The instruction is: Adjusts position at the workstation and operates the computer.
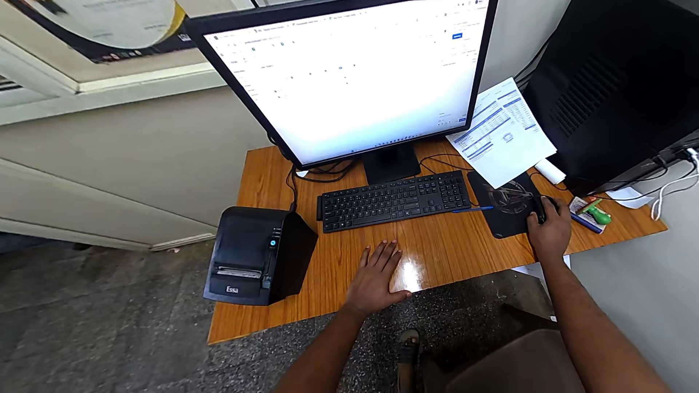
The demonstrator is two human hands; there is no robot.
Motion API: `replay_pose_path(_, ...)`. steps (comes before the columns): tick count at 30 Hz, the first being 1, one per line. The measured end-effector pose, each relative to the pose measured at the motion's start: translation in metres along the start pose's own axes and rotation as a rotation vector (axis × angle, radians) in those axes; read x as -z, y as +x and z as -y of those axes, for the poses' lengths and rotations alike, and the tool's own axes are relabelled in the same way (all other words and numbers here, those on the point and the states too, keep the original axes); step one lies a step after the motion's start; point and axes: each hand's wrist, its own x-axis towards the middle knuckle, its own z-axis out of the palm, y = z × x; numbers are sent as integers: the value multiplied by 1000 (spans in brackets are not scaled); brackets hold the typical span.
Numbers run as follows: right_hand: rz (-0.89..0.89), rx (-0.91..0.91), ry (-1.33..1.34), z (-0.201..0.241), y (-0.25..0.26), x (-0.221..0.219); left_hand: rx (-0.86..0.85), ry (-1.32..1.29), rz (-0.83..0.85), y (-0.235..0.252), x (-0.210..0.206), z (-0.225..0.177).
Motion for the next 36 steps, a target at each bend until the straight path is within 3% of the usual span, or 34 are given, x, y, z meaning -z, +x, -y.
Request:
replay_pose_path(6, 2, -9, -1, 15, 3, 13, 1, -10, -5, 0, 2, 0)
replay_pose_path(36, -8, 11, -1, 4, 2, 4, 7, -19, 4, 0, 2, 0)
